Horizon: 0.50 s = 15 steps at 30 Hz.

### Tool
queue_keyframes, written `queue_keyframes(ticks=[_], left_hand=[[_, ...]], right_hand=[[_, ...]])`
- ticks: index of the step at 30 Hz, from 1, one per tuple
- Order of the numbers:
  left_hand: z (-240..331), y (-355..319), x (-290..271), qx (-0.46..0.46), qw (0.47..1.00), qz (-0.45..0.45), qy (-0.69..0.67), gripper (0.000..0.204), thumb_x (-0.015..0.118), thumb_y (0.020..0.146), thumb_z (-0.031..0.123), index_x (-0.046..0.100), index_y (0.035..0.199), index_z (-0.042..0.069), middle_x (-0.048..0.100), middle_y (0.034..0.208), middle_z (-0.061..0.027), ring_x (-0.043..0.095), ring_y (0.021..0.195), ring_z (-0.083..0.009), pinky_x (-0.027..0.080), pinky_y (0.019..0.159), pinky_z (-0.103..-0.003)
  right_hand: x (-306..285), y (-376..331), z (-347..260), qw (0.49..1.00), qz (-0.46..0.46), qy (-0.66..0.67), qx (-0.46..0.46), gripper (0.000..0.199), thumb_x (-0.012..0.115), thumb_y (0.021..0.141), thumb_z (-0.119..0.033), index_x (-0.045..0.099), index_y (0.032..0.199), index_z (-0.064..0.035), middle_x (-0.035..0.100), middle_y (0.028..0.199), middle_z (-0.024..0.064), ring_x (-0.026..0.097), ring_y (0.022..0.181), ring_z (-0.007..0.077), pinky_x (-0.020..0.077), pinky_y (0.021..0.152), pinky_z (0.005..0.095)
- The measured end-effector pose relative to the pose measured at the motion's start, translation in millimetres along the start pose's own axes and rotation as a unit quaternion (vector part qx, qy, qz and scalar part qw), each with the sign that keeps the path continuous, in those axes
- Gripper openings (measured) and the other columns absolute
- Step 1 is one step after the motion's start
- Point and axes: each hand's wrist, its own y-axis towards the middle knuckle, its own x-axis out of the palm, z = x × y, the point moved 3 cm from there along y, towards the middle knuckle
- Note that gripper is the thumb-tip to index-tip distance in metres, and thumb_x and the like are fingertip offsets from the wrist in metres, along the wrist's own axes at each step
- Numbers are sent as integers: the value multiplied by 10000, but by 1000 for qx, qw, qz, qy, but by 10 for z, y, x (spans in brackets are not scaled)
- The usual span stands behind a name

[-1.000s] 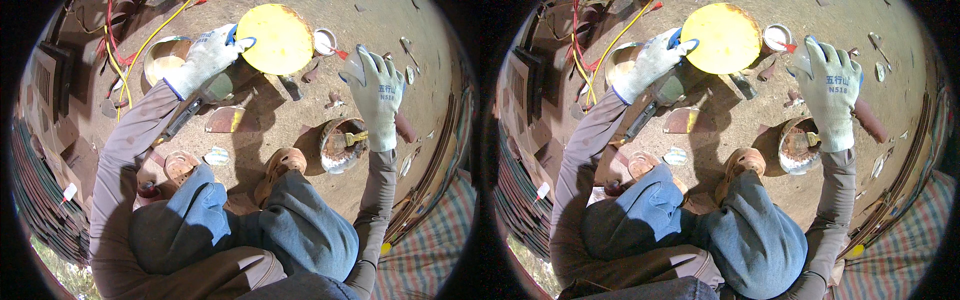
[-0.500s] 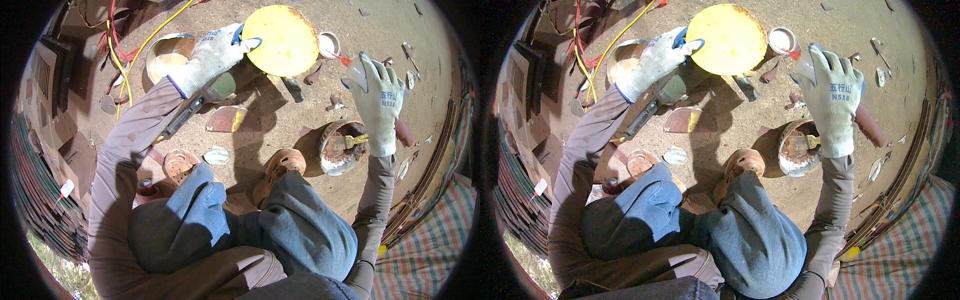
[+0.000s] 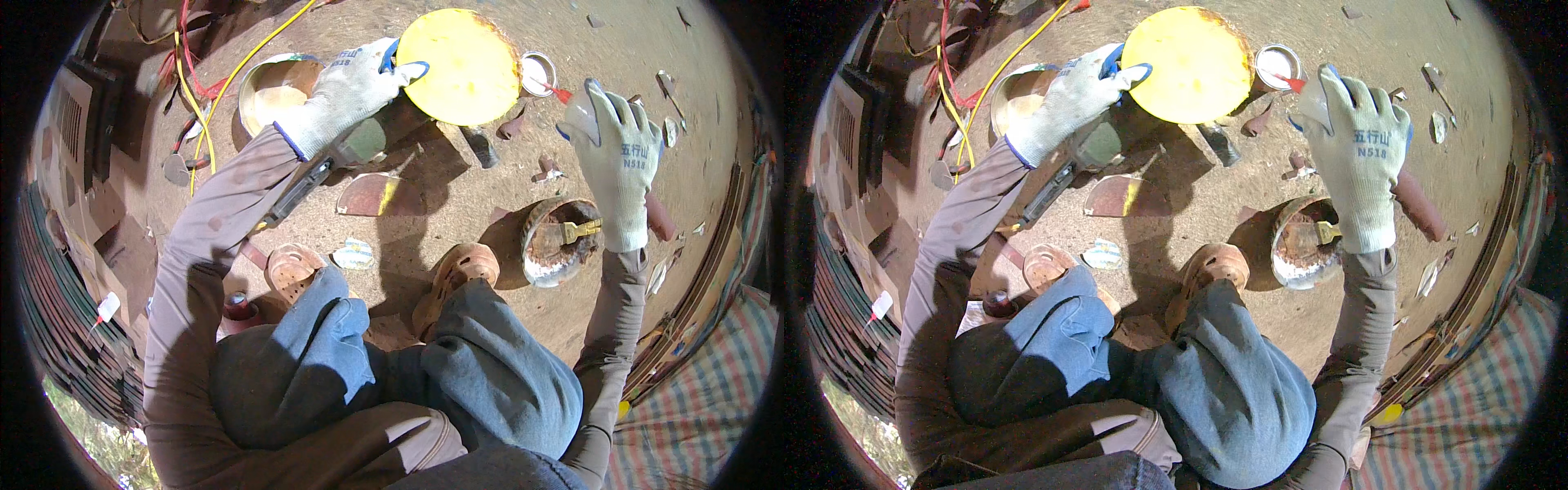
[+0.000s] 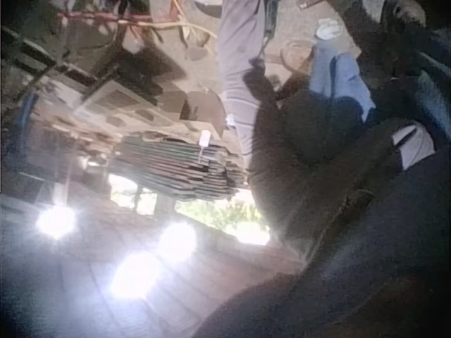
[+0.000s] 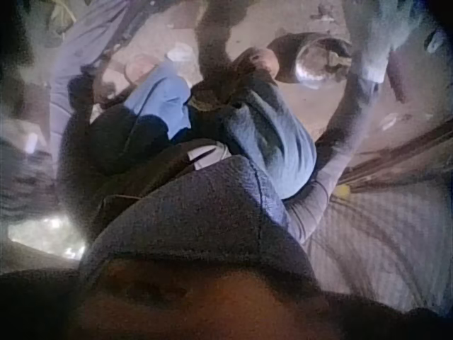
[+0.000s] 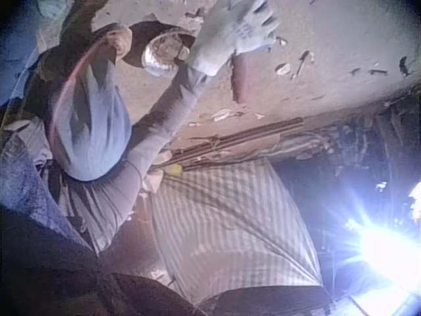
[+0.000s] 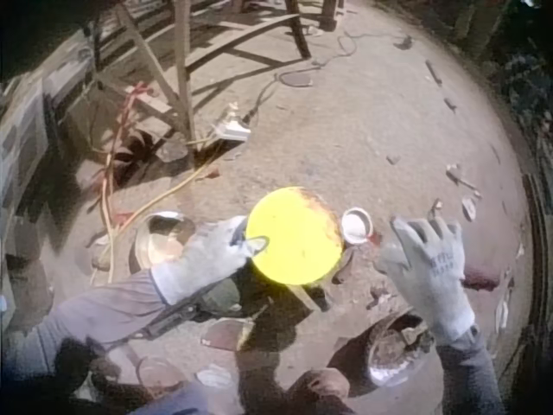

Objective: The person mixes a yellow powder with a liquid in a yellow container using a small bottle and a brush. They repeatedly pour liquid into the powder, stir the mixture, and scrape the sides of the container.

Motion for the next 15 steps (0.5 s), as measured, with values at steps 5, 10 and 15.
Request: queue_keyframes(ticks=[5, 10, 15], left_hand=[[36, 6, -35, -27, 999, -21, 11, 513, 628, 929, 541, 658, 1160, 84, 693, 946, -165, 677, 928, -353, 512, 812, -460], [34, 52, -35, -19, 999, -27, 26, 516, 611, 939, 544, 649, 1197, 99, 704, 996, -171, 676, 963, -369, 514, 835, -477], [37, 32, -46, -4, 1000, -12, 16, 528, 604, 942, 536, 634, 1268, 122, 712, 1081, -170, 669, 1036, -383, 514, 894, -490]], right_hand=[[48, -29, 12, 1000, -2, 0, 27, 586, 792, 788, -351, 633, 1324, -177, 667, 1178, 24, 618, 1088, 240, 428, 950, 452], [93, 190, 8, 999, -25, -3, 47, 616, 811, 788, -330, 630, 1353, -163, 680, 1234, 59, 625, 1139, 268, 444, 986, 444], [107, 286, -16, 999, -35, 5, 41, 619, 809, 792, -330, 627, 1354, -146, 686, 1218, 72, 630, 1139, 270, 455, 975, 435]])
